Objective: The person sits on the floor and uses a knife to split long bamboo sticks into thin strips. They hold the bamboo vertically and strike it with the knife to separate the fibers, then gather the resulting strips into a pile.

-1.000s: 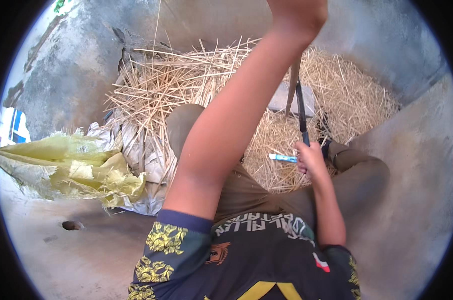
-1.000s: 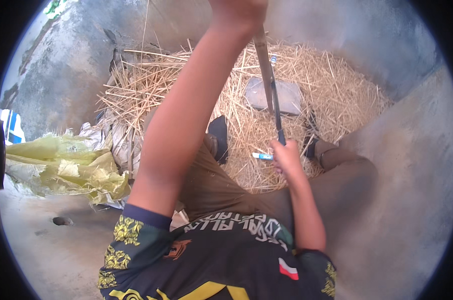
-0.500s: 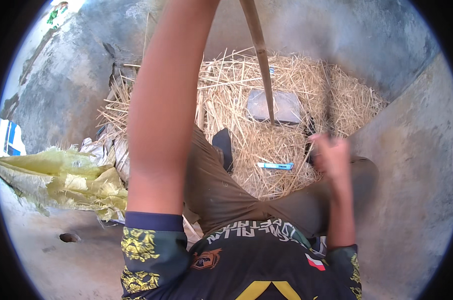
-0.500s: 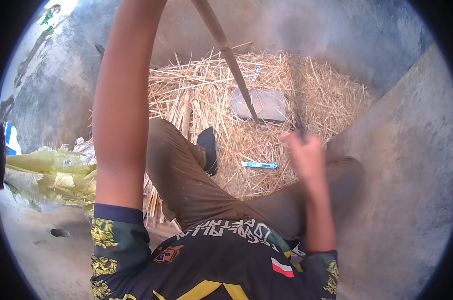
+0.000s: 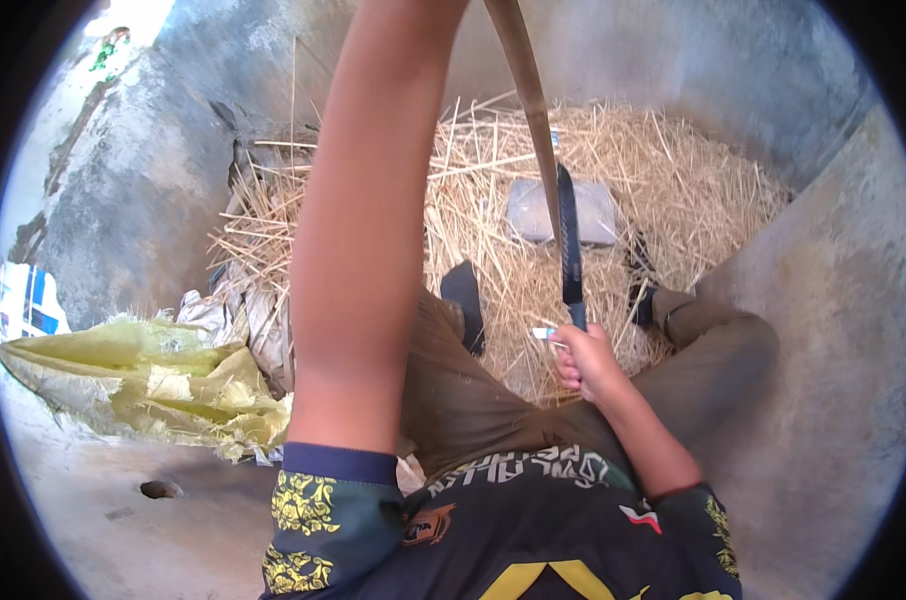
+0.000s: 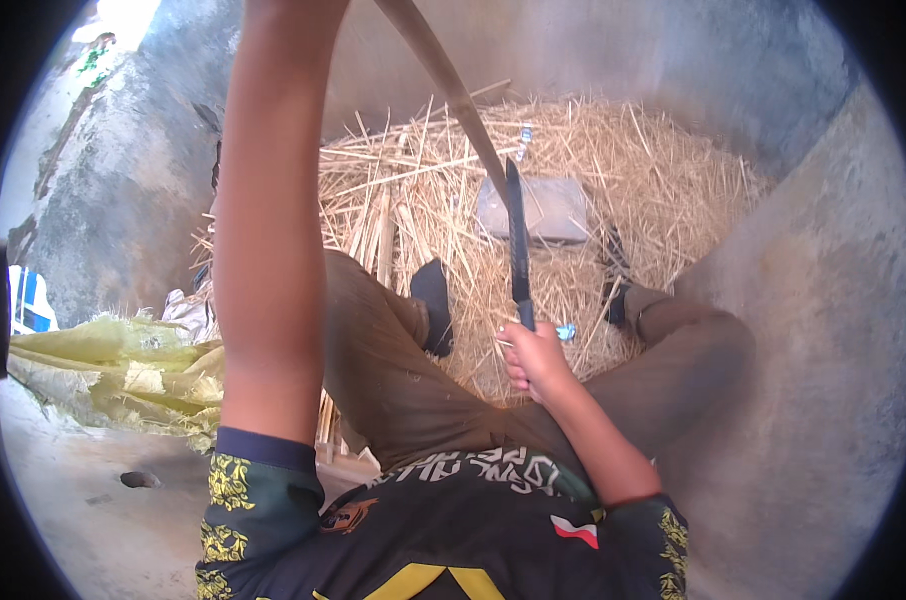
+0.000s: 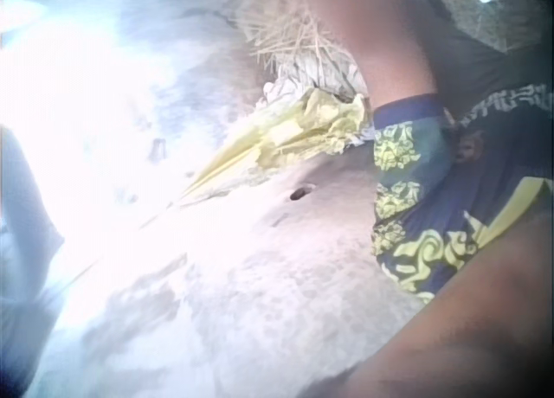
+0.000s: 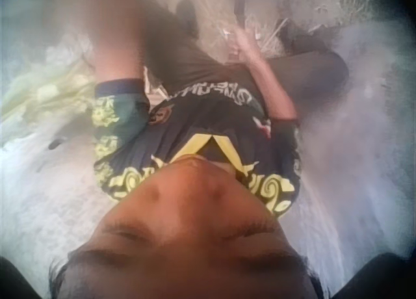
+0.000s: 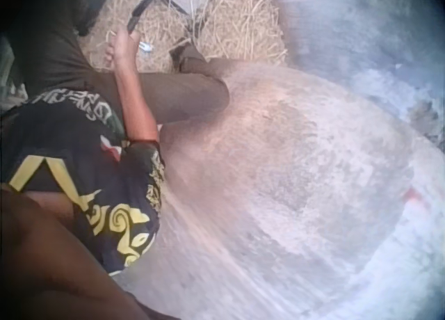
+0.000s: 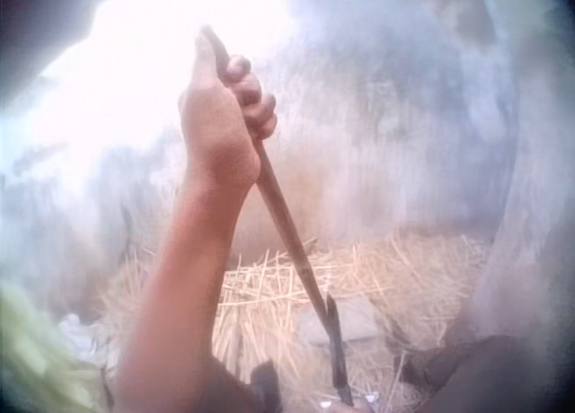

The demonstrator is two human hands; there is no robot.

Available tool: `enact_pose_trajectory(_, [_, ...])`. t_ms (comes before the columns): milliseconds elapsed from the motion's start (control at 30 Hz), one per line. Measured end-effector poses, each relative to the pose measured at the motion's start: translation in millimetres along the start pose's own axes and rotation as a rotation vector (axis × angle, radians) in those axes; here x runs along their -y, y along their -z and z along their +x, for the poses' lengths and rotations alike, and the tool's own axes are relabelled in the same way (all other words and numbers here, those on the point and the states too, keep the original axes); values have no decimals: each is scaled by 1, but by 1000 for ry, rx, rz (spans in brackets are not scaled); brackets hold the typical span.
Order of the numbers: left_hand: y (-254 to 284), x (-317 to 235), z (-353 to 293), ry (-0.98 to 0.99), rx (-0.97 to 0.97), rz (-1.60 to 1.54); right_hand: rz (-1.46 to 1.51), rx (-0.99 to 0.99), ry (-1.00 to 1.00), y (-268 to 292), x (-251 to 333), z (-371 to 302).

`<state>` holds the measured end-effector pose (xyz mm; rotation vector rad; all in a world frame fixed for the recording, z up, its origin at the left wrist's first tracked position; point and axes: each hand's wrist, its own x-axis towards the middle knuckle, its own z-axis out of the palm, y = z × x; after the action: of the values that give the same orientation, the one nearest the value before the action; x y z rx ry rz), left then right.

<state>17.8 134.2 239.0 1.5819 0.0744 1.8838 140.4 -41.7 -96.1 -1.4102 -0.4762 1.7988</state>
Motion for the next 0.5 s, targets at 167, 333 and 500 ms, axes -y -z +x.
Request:
enact_pose_trajectory(167, [23, 16, 11, 50, 22, -40, -86, -67, 231, 24, 65, -49])
enact_pose_trajectory(333, [44, 19, 24, 51, -35, -33, -147, -512, 938, 45, 156, -153])
enact_pose_trajectory(500, [37, 5, 8, -12, 8, -70, 203, -168, 1556, 77, 176, -180])
